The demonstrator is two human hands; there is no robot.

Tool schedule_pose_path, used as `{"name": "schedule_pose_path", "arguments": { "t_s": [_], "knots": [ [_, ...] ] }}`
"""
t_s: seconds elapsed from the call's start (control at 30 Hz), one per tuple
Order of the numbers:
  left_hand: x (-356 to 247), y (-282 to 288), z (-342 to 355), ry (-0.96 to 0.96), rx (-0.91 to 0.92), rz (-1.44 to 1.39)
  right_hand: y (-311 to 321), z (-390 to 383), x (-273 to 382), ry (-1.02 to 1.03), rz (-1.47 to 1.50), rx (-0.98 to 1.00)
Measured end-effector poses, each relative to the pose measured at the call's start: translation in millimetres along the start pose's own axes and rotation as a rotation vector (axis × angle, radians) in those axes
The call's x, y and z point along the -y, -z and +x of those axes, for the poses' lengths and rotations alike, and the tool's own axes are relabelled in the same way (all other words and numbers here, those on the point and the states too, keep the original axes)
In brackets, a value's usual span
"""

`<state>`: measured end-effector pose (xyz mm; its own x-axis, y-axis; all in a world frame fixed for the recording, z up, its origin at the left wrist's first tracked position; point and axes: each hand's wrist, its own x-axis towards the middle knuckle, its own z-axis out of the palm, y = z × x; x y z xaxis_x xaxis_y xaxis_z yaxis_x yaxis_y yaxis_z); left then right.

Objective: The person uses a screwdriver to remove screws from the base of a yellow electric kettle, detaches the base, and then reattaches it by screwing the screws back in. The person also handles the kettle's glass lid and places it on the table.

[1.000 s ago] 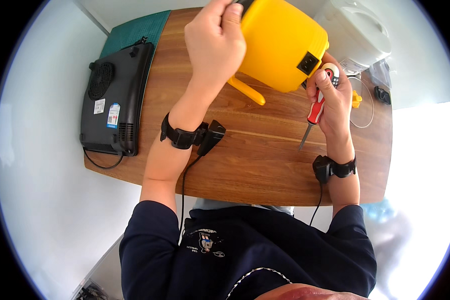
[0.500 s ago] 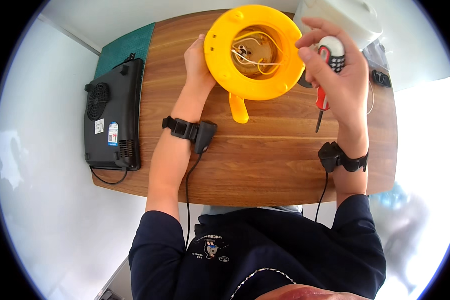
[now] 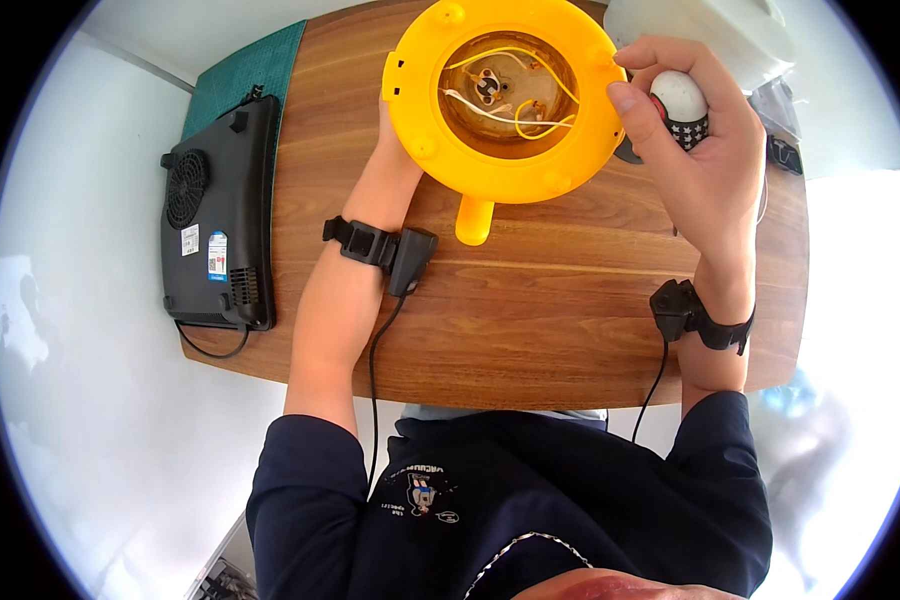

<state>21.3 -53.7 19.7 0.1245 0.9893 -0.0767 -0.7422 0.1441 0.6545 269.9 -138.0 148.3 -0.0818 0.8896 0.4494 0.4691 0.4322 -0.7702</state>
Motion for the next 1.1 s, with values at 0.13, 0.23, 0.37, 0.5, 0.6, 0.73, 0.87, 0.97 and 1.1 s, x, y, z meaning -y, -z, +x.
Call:
{"name": "schedule_pose_path", "arguments": {
  "t_s": [0.13, 0.23, 0.37, 0.5, 0.6, 0.73, 0.87, 0.97, 1.1],
  "knots": [
    [-0.1, 0.8, 0.9, -0.002, -0.013, -0.001, -4.7, 1.6, -5.4, 0.061, -0.044, 0.012],
    [-0.3, 1.8, 3.2, -0.004, -0.029, -0.001, -8.9, 1.5, -5.5, 0.098, -0.112, 0.004],
    [-1.9, 4.7, 4.3, 0.011, -0.054, -0.004, -10.6, 1.7, -6.8, 0.09, -0.164, -0.016],
    [-2.7, 5.8, 4.9, 0.016, -0.079, 0.002, -19.6, 4.3, 3.5, 0.13, -0.163, -0.101],
    [-2.3, 3.0, 1.0, 0.016, -0.078, 0.004, -15.2, 10.5, -19.0, 0.09, -0.109, -0.07],
    [-1.1, 5.3, 5.7, 0.016, -0.078, 0.013, -16.5, 9.1, -11.8, 0.163, -0.165, -0.095],
    [-3.7, 6.8, 3.7, 0.014, -0.085, 0.021, -11.6, 9.6, -16.0, 0.289, -0.271, -0.131],
    [-1.8, 5.5, 5.2, 0.023, -0.077, 0.018, 4.1, 5.9, -10.7, 0.047, -0.086, -0.338],
    [-2.6, 4.2, -1.6, 0.016, -0.088, 0.017, 81.7, -6.4, -22.9, 0.378, -0.623, -0.302]
  ]
}}
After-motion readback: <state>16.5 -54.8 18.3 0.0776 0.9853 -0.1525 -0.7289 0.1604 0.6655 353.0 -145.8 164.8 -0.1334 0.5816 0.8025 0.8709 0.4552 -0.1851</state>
